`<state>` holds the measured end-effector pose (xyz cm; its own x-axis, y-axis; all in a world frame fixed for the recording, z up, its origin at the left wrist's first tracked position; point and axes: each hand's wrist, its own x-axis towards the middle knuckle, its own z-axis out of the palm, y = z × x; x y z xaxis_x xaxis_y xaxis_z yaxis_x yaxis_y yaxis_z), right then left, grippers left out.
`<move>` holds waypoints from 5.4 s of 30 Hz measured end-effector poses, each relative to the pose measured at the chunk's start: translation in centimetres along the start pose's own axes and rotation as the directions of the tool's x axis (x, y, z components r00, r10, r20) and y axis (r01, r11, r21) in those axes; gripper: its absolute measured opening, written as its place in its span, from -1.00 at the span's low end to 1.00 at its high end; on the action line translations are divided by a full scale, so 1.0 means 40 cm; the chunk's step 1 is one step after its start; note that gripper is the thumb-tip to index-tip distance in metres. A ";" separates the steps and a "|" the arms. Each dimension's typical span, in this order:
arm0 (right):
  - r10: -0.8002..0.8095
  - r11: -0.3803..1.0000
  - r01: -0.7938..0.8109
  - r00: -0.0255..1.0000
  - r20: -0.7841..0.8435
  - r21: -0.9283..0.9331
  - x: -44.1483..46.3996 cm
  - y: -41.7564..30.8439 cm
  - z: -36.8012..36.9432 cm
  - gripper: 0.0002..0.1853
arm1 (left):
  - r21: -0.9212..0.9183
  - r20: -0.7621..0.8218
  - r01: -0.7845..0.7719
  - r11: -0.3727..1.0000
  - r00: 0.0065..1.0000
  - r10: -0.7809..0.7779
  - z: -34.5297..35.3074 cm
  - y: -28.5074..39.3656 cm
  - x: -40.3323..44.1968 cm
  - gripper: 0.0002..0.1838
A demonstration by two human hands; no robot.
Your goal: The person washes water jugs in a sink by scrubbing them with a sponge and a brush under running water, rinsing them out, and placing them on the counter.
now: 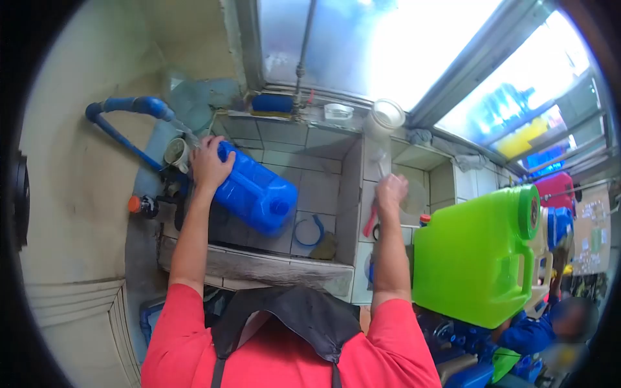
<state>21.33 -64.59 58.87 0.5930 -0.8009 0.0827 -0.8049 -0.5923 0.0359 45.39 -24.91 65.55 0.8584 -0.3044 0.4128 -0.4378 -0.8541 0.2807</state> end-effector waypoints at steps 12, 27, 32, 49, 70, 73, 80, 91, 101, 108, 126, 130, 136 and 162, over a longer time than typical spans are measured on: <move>-0.426 0.782 0.380 0.904 -0.022 0.494 -0.109 -0.293 -0.245 -0.77 | -0.403 0.295 0.353 0.844 0.924 -0.245 -0.025 -0.029 -0.057 0.42; -0.718 0.657 0.612 0.685 0.121 0.440 -0.189 -0.660 -0.347 -0.73 | -0.455 0.412 0.649 0.609 0.760 -0.503 0.028 -0.033 -0.197 0.43; -0.682 0.727 0.600 0.690 0.244 0.334 -0.209 -0.659 -0.406 -0.76 | -0.440 0.373 0.641 0.629 0.768 -0.521 0.031 -0.013 -0.196 0.42; -0.944 0.312 0.950 0.311 -0.112 0.002 -0.276 -0.966 -0.565 -0.88 | -0.410 0.442 0.710 0.572 0.704 -0.556 0.004 -0.010 -0.197 0.41; -0.937 0.335 0.928 0.309 -0.164 -0.165 -0.216 -0.909 -0.408 -0.86 | -0.540 0.374 0.602 0.588 0.798 -0.473 0.067 -0.056 -0.206 0.44; -0.831 0.556 0.829 0.556 0.022 0.053 -0.240 -0.886 -0.472 -0.89 | -0.496 0.368 0.608 0.620 0.794 -0.483 0.087 -0.069 -0.203 0.43; -0.456 0.525 0.641 0.767 -0.451 0.559 -0.173 -0.546 -0.353 -0.87 | -0.652 0.442 0.367 0.664 0.895 -0.060 0.059 -0.175 -0.054 0.11; 0.144 0.827 0.058 0.940 -0.311 0.559 -0.041 -0.060 0.067 -0.82 | 0.023 0.326 -0.373 0.927 0.880 0.346 -0.020 0.032 0.101 -0.66; 0.129 0.891 0.145 0.827 -0.547 0.430 -0.077 -0.124 0.009 -0.71 | 0.062 0.315 -0.346 0.936 0.897 0.310 0.047 -0.003 0.073 -0.56; -0.594 0.300 -0.435 0.611 0.523 0.849 -0.351 -0.256 0.023 -0.14 | -0.118 0.347 -0.502 0.857 0.788 0.509 -0.054 0.175 -0.012 -0.63; -0.153 -0.397 -0.310 0.951 0.270 0.864 -0.191 -0.250 0.019 0.00 | -0.228 -0.348 -0.780 0.583 0.624 0.700 -0.284 0.023 -0.127 -0.66; -0.155 -0.152 -0.601 0.799 0.581 0.785 -0.204 -0.244 -0.036 0.32 | -0.528 0.028 -0.316 0.788 0.922 0.387 -0.248 -0.023 -0.117 -0.64; -0.278 0.410 -0.323 0.846 0.454 0.853 -0.101 -0.232 -0.177 0.32 | -0.769 0.019 0.045 0.638 0.999 -0.046 0.060 -0.300 -0.076 -0.56; -0.531 0.309 0.382 0.829 -0.175 0.871 -0.194 -0.236 -0.750 -0.02 | -0.753 0.644 0.605 -0.259 0.759 -0.096 0.108 -0.044 -0.135 -0.42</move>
<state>23.71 -50.16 87.76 0.9155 -0.3340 0.2242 -0.0043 -0.5654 -0.8248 42.68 -23.59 59.11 0.8659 -0.4201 -0.2714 0.4318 0.3542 0.8295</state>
